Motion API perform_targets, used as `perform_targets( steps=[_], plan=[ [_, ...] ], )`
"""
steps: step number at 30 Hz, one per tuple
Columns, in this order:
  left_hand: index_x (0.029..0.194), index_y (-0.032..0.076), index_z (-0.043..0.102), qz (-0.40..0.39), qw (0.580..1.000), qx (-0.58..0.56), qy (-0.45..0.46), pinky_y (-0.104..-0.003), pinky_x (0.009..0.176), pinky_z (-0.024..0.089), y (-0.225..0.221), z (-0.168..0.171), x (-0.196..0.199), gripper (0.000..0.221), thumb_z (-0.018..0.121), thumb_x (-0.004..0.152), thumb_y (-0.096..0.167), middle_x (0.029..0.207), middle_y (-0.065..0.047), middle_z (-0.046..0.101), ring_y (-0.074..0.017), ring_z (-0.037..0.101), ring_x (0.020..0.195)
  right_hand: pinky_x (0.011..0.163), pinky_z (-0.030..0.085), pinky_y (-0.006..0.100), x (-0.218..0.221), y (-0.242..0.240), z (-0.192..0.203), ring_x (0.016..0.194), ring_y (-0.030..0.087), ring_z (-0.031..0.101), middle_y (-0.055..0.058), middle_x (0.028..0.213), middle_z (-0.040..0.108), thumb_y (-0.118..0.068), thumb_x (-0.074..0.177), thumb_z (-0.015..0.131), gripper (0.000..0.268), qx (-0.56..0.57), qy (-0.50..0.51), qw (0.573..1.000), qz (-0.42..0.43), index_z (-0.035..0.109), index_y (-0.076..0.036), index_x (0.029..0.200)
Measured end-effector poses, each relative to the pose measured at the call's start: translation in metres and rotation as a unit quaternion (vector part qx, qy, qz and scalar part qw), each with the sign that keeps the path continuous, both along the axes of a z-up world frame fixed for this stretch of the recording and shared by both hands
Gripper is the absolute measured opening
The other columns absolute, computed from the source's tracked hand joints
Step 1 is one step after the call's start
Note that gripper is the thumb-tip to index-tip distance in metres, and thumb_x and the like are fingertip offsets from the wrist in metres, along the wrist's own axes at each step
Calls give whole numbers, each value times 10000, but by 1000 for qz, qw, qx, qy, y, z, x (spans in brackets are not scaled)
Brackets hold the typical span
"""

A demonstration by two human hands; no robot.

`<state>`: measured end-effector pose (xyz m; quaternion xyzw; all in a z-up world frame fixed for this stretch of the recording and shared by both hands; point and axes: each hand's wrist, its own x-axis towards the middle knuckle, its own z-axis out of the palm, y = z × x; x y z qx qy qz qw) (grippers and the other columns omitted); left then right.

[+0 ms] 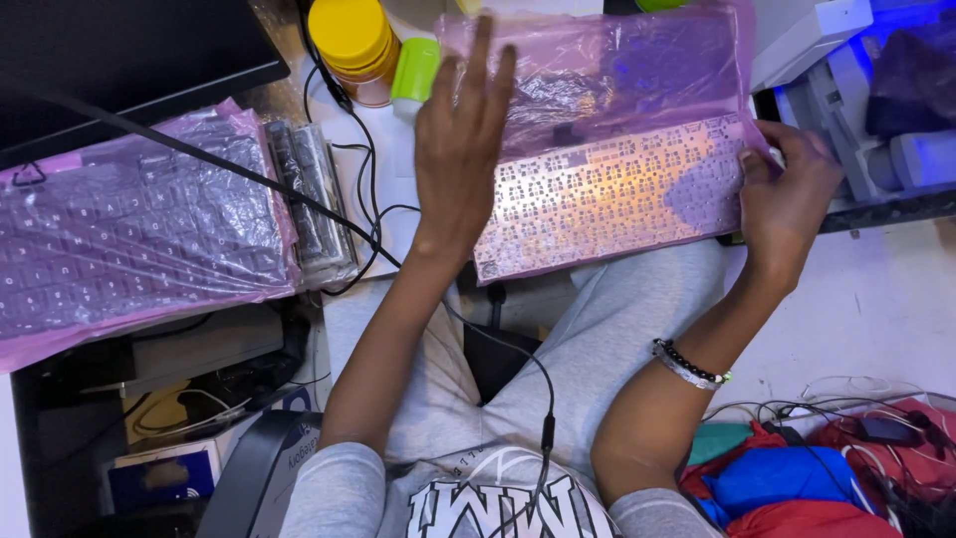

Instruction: The person places a keyboard component into a pink anti-static bag, smooths the bag over the item, and applies adhesive labels to the outside of the packaging.

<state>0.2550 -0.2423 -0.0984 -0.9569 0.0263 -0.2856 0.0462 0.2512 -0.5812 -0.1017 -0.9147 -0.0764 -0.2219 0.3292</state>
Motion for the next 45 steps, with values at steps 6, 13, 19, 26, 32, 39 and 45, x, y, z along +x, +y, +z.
perform_targets(
  steps=[6,13,19,26,32,39,45],
  plan=[
    [1610,226,301,-444,826,-85,337,-662,1228,153,-77,20,7,948,878,914,510,1699,-51,197,-370,156,1564,856,556,439,-1,0,-1,995,365,691,237,1113,744,142,883,698,345,-30,-20,999,-5,779,98,1216],
    [1692,212,36,-431,817,63,378,-728,1216,2,-109,-14,21,1364,885,795,793,1715,-59,-92,-418,-94,1561,946,527,510,-8,26,8,1093,462,670,338,1193,701,150,916,479,446,-48,-53,997,-11,709,147,1297],
    [1692,243,85,-451,824,37,341,-654,1251,9,-100,-21,31,1151,762,947,800,1728,33,-22,-331,-43,1586,1205,300,528,-21,44,25,1495,403,296,231,1608,379,141,979,369,604,-36,108,993,10,393,31,1572],
    [1660,232,239,-468,830,-6,304,-627,1246,34,-97,-27,35,1076,733,898,808,1715,34,129,-289,38,1573,1278,97,489,-23,46,26,1576,313,24,145,1721,122,-184,1140,255,534,-78,239,968,28,154,-49,1647],
    [1565,145,397,-453,878,-45,149,-558,1256,128,-113,-54,37,793,458,1048,743,1638,-89,355,-271,314,1531,1270,-23,485,-27,45,39,1579,267,-119,55,1736,-43,-347,1091,330,676,-68,330,940,59,34,-129,1657],
    [1712,111,253,-469,870,81,128,-521,1307,117,-144,-27,76,796,719,1150,-207,1721,-56,104,-268,135,1593,1199,280,491,-40,35,49,1449,433,343,261,1560,319,78,976,559,592,-78,194,973,95,425,62,1552],
    [1301,83,621,-476,863,145,-88,-537,1265,124,-170,-52,114,321,695,999,1,1335,-151,607,-364,462,1367,754,503,391,-41,25,42,742,257,543,186,1152,538,205,891,644,363,-60,112,992,12,689,43,1213]
  ],
)
